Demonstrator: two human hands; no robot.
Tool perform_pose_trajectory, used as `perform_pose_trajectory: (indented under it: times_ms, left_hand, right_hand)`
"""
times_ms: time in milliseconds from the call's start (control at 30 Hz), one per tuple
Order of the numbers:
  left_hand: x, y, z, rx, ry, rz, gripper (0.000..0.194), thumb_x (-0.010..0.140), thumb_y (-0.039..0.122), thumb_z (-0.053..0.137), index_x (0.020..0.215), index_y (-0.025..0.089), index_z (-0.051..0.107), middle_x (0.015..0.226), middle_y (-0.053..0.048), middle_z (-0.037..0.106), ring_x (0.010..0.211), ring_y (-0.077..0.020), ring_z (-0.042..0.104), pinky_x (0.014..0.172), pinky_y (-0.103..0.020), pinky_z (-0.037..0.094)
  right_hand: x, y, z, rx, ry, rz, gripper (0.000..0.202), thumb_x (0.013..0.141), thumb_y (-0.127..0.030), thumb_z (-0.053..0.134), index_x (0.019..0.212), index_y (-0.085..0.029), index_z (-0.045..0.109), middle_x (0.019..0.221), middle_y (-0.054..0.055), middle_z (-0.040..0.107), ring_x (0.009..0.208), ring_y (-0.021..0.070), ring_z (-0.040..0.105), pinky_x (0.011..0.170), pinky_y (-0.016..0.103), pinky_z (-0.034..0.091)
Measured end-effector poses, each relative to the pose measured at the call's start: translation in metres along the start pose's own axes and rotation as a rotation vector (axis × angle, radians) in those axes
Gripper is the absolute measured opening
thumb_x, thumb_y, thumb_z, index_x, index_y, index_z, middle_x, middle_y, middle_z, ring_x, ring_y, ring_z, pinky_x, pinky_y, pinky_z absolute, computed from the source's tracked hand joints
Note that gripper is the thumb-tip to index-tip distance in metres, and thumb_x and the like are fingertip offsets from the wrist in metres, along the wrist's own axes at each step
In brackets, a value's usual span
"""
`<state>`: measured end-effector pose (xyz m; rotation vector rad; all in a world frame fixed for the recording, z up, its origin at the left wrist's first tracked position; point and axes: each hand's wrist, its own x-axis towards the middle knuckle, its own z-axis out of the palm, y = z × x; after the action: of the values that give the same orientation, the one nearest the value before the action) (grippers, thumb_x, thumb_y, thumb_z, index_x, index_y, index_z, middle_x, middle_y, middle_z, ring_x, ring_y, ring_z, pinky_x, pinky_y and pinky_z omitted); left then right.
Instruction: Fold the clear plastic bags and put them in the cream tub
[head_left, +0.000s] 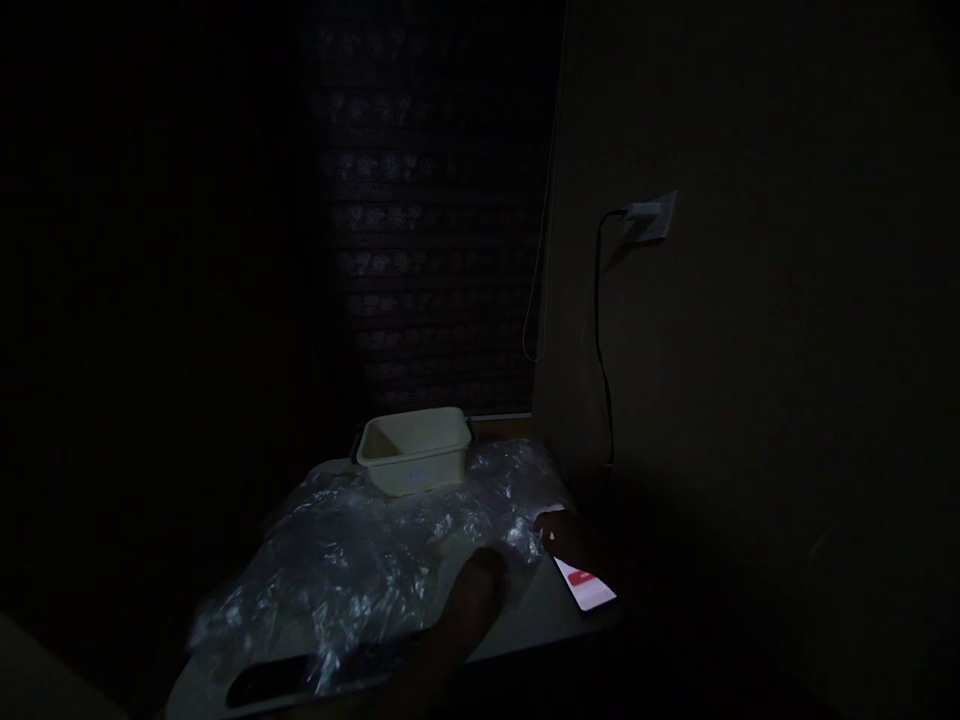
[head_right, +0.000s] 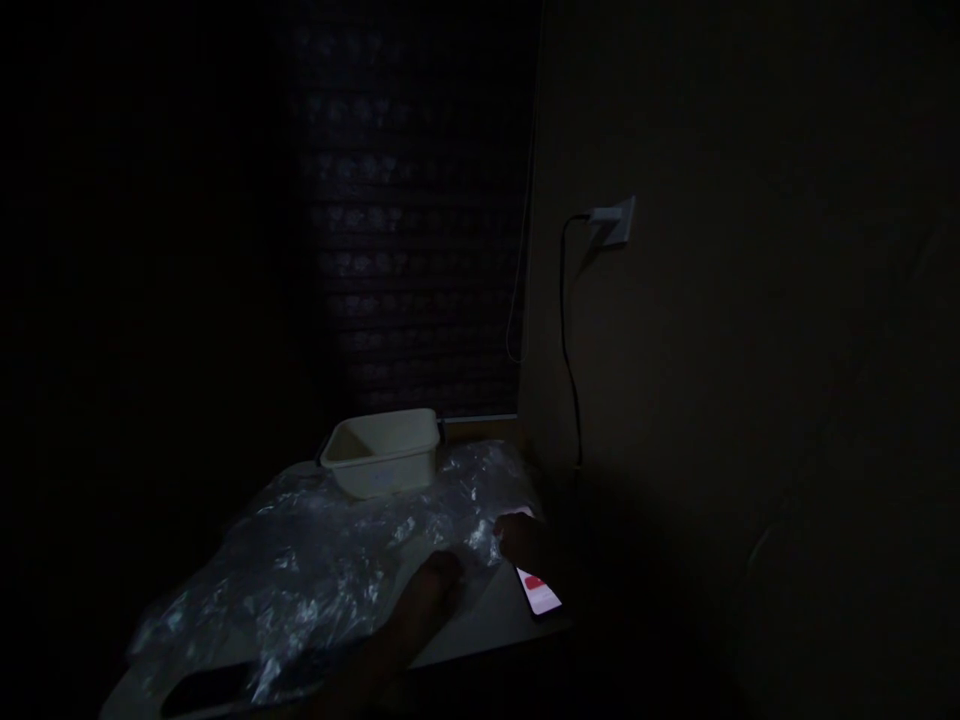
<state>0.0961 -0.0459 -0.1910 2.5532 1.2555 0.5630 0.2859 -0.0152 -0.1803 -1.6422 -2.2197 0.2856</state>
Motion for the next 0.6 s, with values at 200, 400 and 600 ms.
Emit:
perform_pose_trajectory:
  times_ms: [200,400,600]
  left_hand:
    - [-0.007,-0.008,-0.021,-0.285,0.257,-0.088,0.024,0.064,0.010,0.037,0.076,0.015,0.058,0.078,-0.007,0.057,0.073,-0.0161,0.052,0.067,-0.028,0.042]
    - [-0.016,-0.011,-0.045,-0.560,0.375,-0.124,0.021,0.065,0.021,0.041,0.074,0.016,0.060,0.080,-0.006,0.058,0.076,-0.0157,0.053,0.069,-0.028,0.042]
    - [-0.019,-0.023,-0.061,-0.786,0.503,-0.327,0.021,0.062,0.025,0.045,0.070,0.014,0.060,0.079,-0.006,0.060,0.075,-0.0167,0.054,0.071,-0.030,0.041]
  right_hand:
    - [-0.009,-0.024,0.006,0.106,0.013,-0.053,0.031,0.059,-0.012,0.044,0.088,-0.019,0.054,0.088,0.004,0.057,0.082,0.0150,0.050,0.072,0.025,0.037]
    - [0.000,-0.055,0.012,0.442,-0.061,-0.137,0.027,0.061,-0.013,0.046,0.087,-0.016,0.052,0.085,0.004,0.057,0.075,0.0133,0.052,0.064,0.022,0.040]
    - [0.010,-0.073,0.003,0.357,0.034,-0.169,0.013,0.066,-0.017,0.043,0.063,-0.016,0.056,0.069,0.003,0.057,0.069,0.0123,0.051,0.063,0.022,0.038]
